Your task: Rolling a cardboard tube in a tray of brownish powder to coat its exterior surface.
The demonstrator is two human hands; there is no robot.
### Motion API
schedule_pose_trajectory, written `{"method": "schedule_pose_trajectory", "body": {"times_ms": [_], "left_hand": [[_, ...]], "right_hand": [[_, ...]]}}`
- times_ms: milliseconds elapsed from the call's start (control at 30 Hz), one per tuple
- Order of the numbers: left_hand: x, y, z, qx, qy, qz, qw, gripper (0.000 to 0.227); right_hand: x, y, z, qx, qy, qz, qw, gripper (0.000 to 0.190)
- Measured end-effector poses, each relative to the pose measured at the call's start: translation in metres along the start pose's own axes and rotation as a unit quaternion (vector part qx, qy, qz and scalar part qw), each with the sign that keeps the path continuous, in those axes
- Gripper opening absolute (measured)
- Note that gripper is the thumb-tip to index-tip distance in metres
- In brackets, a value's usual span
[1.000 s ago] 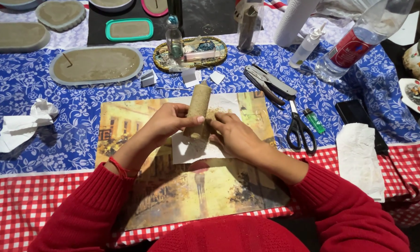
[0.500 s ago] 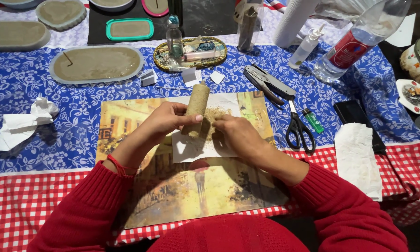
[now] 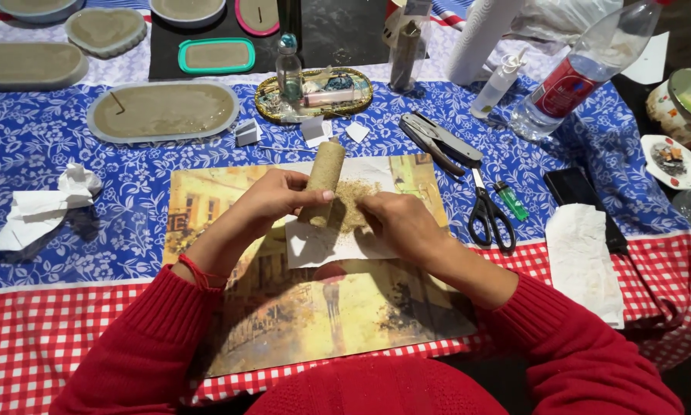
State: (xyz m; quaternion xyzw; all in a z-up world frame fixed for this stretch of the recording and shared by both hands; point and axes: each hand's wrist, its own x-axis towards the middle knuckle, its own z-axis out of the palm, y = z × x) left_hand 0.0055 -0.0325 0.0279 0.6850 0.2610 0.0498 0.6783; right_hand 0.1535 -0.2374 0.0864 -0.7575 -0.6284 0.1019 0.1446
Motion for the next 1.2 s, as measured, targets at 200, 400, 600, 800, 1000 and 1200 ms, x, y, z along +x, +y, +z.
{"method": "schedule_pose_trajectory", "body": {"times_ms": [200, 400, 600, 800, 1000, 1200], "left_hand": [[-0.007, 0.009, 0.003, 0.007, -0.006, 0.003, 1.000, 0.051], [-0.006, 0.006, 0.003, 0.008, -0.015, 0.005, 1.000, 0.050], [-0.006, 0.008, 0.002, 0.013, -0.017, 0.007, 1.000, 0.049], [-0.007, 0.011, 0.002, 0.015, -0.012, 0.008, 1.000, 0.049], [-0.008, 0.012, 0.002, 0.005, -0.014, 0.009, 1.000, 0.049], [-0.004, 0.007, 0.002, 0.008, -0.016, 0.006, 1.000, 0.049]], "right_hand": [[0.000, 0.029, 0.028, 0.055, 0.101, -0.080, 0.990, 0.032], [0.001, 0.017, 0.019, 0.063, 0.045, -0.021, 0.997, 0.026], [0.000, 0.022, 0.028, 0.109, 0.088, -0.122, 0.983, 0.036], [0.006, 0.033, 0.034, 0.084, 0.148, -0.217, 0.961, 0.031], [0.005, 0.025, 0.025, 0.068, 0.166, -0.231, 0.956, 0.031], [-0.026, 0.043, -0.013, 0.098, 0.137, 0.083, 0.982, 0.036]]}}
